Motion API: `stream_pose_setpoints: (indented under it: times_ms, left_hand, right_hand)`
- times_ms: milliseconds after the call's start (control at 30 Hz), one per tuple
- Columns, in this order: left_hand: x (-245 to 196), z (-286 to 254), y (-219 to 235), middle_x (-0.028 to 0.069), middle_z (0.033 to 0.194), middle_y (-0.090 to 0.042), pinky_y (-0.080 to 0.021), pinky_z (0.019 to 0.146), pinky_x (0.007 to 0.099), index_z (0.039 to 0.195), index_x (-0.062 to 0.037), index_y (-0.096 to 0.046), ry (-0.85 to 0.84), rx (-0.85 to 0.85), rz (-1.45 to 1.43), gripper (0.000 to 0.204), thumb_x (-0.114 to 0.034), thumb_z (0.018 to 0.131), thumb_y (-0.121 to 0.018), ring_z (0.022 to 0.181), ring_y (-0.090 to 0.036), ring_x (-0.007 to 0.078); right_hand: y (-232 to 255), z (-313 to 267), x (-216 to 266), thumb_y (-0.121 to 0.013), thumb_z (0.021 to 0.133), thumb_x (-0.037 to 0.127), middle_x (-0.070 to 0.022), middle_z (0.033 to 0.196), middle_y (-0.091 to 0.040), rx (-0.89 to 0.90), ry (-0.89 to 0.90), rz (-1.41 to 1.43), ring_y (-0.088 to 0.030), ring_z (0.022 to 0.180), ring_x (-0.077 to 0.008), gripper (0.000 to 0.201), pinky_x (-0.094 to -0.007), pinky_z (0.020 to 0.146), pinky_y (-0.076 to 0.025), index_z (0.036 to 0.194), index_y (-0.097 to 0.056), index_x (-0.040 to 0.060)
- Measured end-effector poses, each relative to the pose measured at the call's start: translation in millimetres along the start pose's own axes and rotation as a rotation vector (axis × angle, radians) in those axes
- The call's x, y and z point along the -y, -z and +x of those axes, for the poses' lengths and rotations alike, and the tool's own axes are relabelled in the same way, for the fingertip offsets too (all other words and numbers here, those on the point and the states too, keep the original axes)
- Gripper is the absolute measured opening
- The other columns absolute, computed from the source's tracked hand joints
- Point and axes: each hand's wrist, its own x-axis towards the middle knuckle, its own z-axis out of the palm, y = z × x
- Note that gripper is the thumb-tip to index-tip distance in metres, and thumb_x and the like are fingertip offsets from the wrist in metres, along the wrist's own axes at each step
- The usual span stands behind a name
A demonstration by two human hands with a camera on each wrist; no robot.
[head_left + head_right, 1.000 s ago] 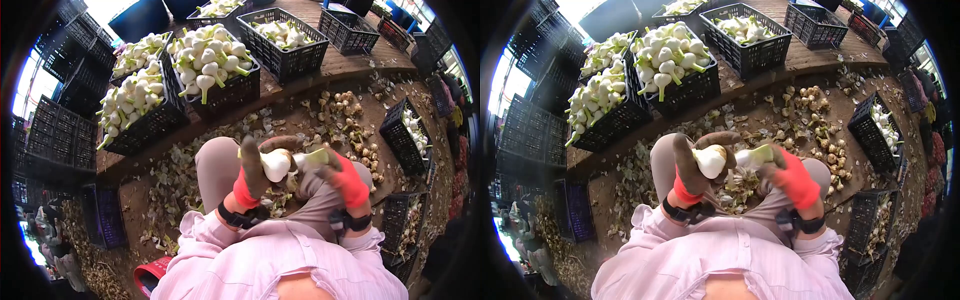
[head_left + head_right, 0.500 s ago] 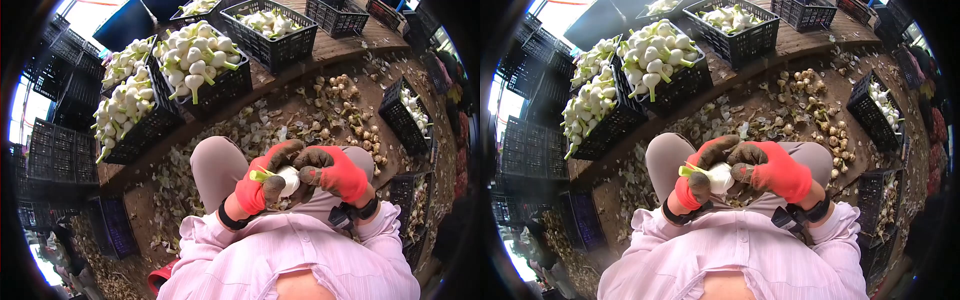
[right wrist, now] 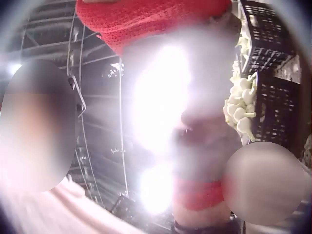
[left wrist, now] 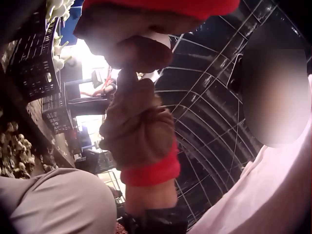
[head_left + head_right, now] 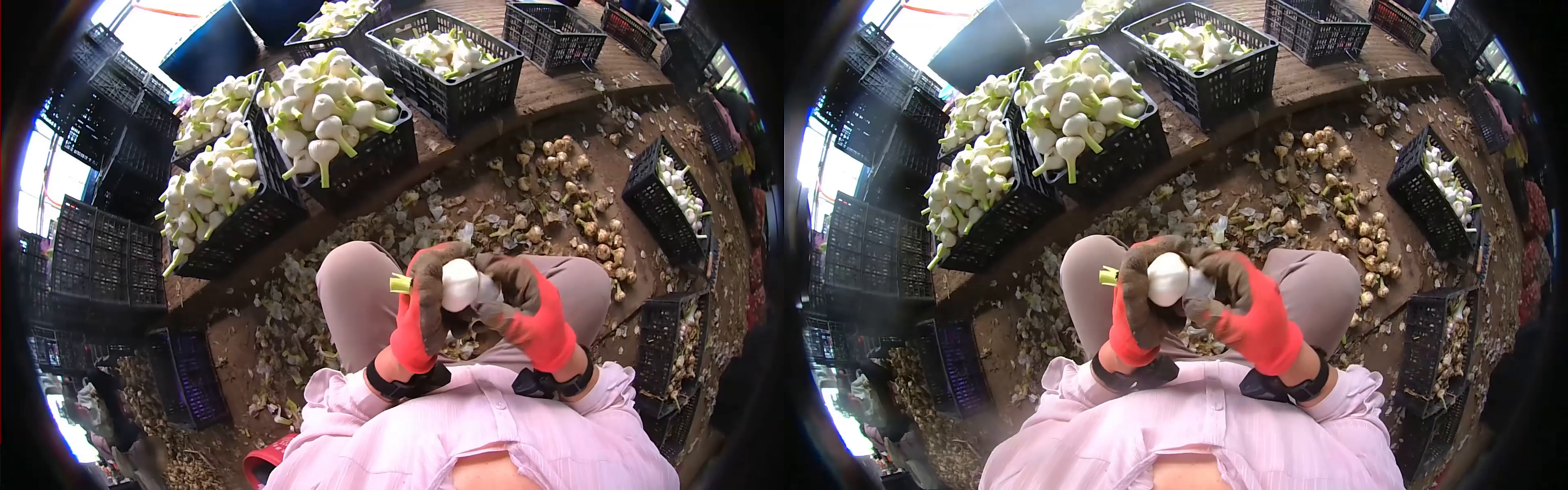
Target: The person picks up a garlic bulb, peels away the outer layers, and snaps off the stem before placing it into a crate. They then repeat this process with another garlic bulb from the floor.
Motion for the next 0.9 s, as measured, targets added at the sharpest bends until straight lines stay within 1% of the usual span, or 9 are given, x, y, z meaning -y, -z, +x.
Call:
stream_pose_setpoints:
  times_ms: [167,267,300,367,467,500,633,733,900]
  left_hand:
    - [-4,6,0,0.0096,0.109,-0.058,-0.045,0.081,0.0284,0.125,-0.0018,-0.046,0.118,0.089,-0.056,0.043,-0.028,0.091,-0.048,0.096,-0.056,0.0165]
    - [0,11,9,0.0128,0.108,-0.059,-0.044,0.083,0.0319,0.114,0.0014,-0.056,-0.052,0.193,0.049,0.038,-0.028,0.091,-0.046,0.096,-0.056,0.0193]
    - [7,21,15,0.0152,0.104,-0.060,-0.043,0.084,0.0336,0.103,0.0037,-0.061,-0.132,0.376,-0.134,0.040,-0.031,0.090,-0.044,0.096,-0.056,0.0217]
    - [9,14,22,0.0167,0.098,-0.060,-0.045,0.080,0.0343,0.098,0.0046,-0.062,-0.211,0.389,-0.036,0.044,-0.035,0.088,-0.045,0.089,-0.057,0.0259]
    - [-8,4,-6,0.0172,0.098,-0.060,-0.046,0.081,0.0349,0.103,0.0047,-0.058,-0.121,0.065,0.101,0.050,-0.042,0.088,-0.048,0.090,-0.059,0.0257]
    - [-6,7,2,0.0138,0.107,-0.059,-0.044,0.083,0.0317,0.110,0.0041,-0.054,-0.147,0.153,0.134,0.049,-0.040,0.092,-0.043,0.097,-0.056,0.0185]
    - [3,17,4,0.0152,0.099,-0.061,-0.047,0.077,0.0336,0.103,0.0034,-0.056,-0.373,0.187,0.543,0.041,-0.035,0.091,-0.046,0.085,-0.060,0.0227]
    - [-7,15,4,0.0177,0.094,-0.061,-0.048,0.073,0.0336,0.104,0.0033,-0.057,-0.391,0.268,0.690,0.036,-0.028,0.087,-0.049,0.082,-0.060,0.0243]
    - [3,16,-1,0.0108,0.098,-0.060,-0.046,0.078,0.0295,0.116,0.0033,-0.050,-0.196,0.139,0.410,0.051,-0.039,0.088,-0.052,0.088,-0.057,0.0163]
  right_hand:
    - [10,7,17,-0.055,0.080,-0.003,-0.0078,0.084,-0.063,-0.078,-0.190,-0.195,-0.056,0.077,-0.0096,0.017,-0.0240,0.071,-0.047,0.096,-0.059,-0.0024]
    - [20,2,7,-0.051,0.081,-0.004,-0.0071,0.081,-0.062,0.035,-0.048,-0.312,-0.056,0.074,-0.0091,0.019,-0.0223,0.067,-0.046,0.098,-0.058,-0.0016]
    - [27,3,6,-0.052,0.083,-0.002,-0.0065,0.081,-0.061,-0.030,-0.114,-0.410,-0.056,0.073,-0.0088,0.018,-0.0219,0.066,-0.046,0.100,-0.057,-0.0013]
    - [39,11,6,-0.052,0.086,0.002,-0.0053,0.083,-0.059,-0.168,-0.240,-0.605,-0.055,0.072,-0.0081,0.018,-0.0210,0.064,-0.045,0.104,-0.055,-0.0005]
    - [35,8,35,-0.054,0.090,0.011,-0.0036,0.088,-0.057,-0.029,-0.503,0.092,-0.054,0.073,-0.0070,0.022,-0.0204,0.063,-0.044,0.109,-0.051,0.0008]
    - [33,6,40,-0.059,0.089,0.021,-0.0031,0.093,-0.056,0.102,-0.496,0.154,-0.055,0.077,-0.0082,0.031,-0.0208,0.065,-0.046,0.110,-0.049,0.0010]
    - [15,6,43,-0.069,0.081,0.029,-0.0046,0.091,-0.059,0.258,-0.379,-0.159,-0.059,0.082,-0.0106,0.040,-0.0237,0.067,-0.050,0.103,-0.051,0.0002]
    - [20,10,51,-0.069,0.080,0.027,-0.0051,0.088,-0.060,0.211,-0.703,0.265,-0.059,0.082,-0.0113,0.037,-0.0257,0.067,-0.050,0.101,-0.053,0.0004]
    - [37,8,34,-0.061,0.086,0.014,-0.0055,0.095,-0.062,0.146,-0.562,0.359,-0.058,0.085,-0.0114,0.028,-0.0257,0.075,-0.048,0.108,-0.055,-0.0015]
